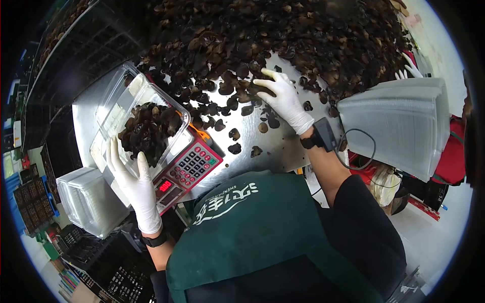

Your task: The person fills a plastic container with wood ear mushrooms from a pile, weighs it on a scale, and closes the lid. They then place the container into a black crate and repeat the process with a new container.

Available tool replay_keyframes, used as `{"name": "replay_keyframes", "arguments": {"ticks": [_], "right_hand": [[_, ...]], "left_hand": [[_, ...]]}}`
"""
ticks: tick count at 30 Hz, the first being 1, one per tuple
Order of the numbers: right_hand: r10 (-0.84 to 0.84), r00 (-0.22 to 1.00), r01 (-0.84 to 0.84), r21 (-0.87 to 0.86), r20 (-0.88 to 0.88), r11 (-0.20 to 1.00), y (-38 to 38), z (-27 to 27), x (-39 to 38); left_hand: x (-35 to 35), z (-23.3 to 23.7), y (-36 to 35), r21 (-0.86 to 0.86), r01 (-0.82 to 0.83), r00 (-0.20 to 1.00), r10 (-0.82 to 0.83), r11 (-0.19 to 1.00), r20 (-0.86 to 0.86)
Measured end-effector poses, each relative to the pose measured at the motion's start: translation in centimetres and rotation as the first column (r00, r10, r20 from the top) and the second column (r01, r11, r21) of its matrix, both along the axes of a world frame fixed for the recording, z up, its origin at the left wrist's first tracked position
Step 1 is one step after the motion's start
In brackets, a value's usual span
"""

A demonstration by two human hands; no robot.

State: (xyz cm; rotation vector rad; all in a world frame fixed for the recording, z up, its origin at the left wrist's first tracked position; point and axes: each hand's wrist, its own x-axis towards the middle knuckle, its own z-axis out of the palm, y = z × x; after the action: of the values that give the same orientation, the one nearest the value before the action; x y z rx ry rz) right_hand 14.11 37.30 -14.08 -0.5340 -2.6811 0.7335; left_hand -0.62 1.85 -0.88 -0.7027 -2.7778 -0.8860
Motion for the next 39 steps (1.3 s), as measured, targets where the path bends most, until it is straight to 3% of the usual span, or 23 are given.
{"name": "replay_keyframes", "arguments": {"ticks": [3, 4, 5, 6, 7, 8, 10, 12, 14, 17, 18, 20, 21, 22, 24, 27, 31, 35, 39], "right_hand": [[-0.081, 0.971, 0.031, -0.220, -0.224, 0.975, 0.3, -1.4, 0.2], [-0.179, 0.944, 0.084, -0.322, -0.277, 0.943, 0.3, -0.9, 0.0], [-0.320, 0.931, 0.164, -0.579, -0.177, 0.798, 0.6, -0.7, 0.1], [-0.425, 0.904, 0.236, -0.779, -0.043, 0.581, 1.2, -0.4, 0.4], [-0.391, 0.910, 0.090, -0.855, -0.138, 0.510, 2.0, 0.2, 0.7], [-0.403, 0.910, 0.079, -0.913, -0.099, 0.401, 2.9, 0.3, 1.2], [-0.382, 0.907, -0.130, -0.981, -0.177, 0.146, 4.6, 0.5, 2.0], [-0.292, 0.917, -0.272, -0.962, -0.271, 0.039, 5.5, 1.6, 3.3], [-0.321, 0.888, -0.373, -0.924, -0.329, -0.085, 4.8, 3.8, 3.5], [-0.348, 0.883, -0.320, -0.946, -0.315, 0.045, 4.6, 4.0, 2.9], [-0.281, 0.942, -0.100, -0.953, -0.183, 0.287, 4.6, 3.6, 2.6], [-0.077, 0.994, 0.008, -0.637, -0.082, 0.771, 1.5, 3.8, 1.0], [-0.013, 1.000, 0.021, -0.665, 0.016, 0.746, 0.1, 2.9, 0.4], [0.058, 0.996, -0.044, -0.171, 0.073, 0.984, -1.1, 2.0, 0.2], [0.065, 0.986, -0.069, 0.023, 0.150, 0.997, -2.4, 1.0, -0.3], [-0.008, 0.995, 0.021, -0.130, 0.095, 0.991, -2.3, 2.2, -0.5], [0.112, 0.993, -0.106, -0.142, 0.037, 0.984, -3.2, 3.8, 0.4], [0.238, 0.951, -0.255, 0.060, 0.199, 0.965, -5.3, 1.9, 0.7], [0.246, 0.946, -0.254, 0.008, 0.212, 0.967, -5.0, 0.4, -0.3]], "left_hand": [[0.1, 0.7, 0.3, -0.018, 0.019, 0.999, -0.020, 1.000, -0.050], [0.1, 0.7, 0.3, -0.024, 0.027, 0.998, -0.028, 0.999, -0.063], [0.1, 0.7, 0.1, -0.030, 0.025, 0.996, -0.027, 0.999, -0.082], [0.1, 0.8, -0.4, -0.034, 0.022, 0.994, -0.026, 0.999, -0.102], [0.0, 0.7, -0.8, -0.038, 0.020, 0.993, -0.024, 0.999, -0.120], [-0.1, 0.6, -1.3, -0.011, 0.009, 0.994, -0.010, 1.000, -0.104], [-0.1, 0.5, -2.3, 0.046, -0.016, 0.997, 0.019, 0.999, -0.075], [0.2, 0.7, -3.0, 0.074, -0.055, 0.997, 0.058, 0.996, -0.042], [0.2, 0.5, -4.1, 0.091, -0.090, 0.996, 0.092, 0.992, -0.021], [0.5, 0.4, -4.9, 0.096, -0.100, 0.995, 0.101, 0.990, -0.005], [0.6, 0.5, -5.0, 0.101, -0.105, 0.995, 0.104, 0.989, 0.008], [0.7, 0.6, -5.0, 0.099, -0.092, 0.995, 0.094, 0.991, -0.016], [0.7, 0.6, -5.0, 0.098, -0.085, 0.996, 0.089, 0.992, -0.029], [0.9, 0.7, -4.9, 0.096, -0.091, 0.995, 0.094, 0.991, -0.021], [1.1, 0.9, -4.6, 0.094, -0.103, 0.995, 0.104, 0.990, -0.004], [1.2, 1.0, -5.1, 0.096, -0.086, 0.995, 0.091, 0.992, -0.044], [1.3, 0.6, -5.9, 0.087, -0.100, 0.994, 0.103, 0.991, -0.027], [1.5, 0.7, -5.5, 0.064, -0.099, 0.995, 0.100, 0.993, -0.019], [1.8, 1.2, -5.0, 0.063, -0.099, 0.995, 0.101, 0.993, -0.020]]}}
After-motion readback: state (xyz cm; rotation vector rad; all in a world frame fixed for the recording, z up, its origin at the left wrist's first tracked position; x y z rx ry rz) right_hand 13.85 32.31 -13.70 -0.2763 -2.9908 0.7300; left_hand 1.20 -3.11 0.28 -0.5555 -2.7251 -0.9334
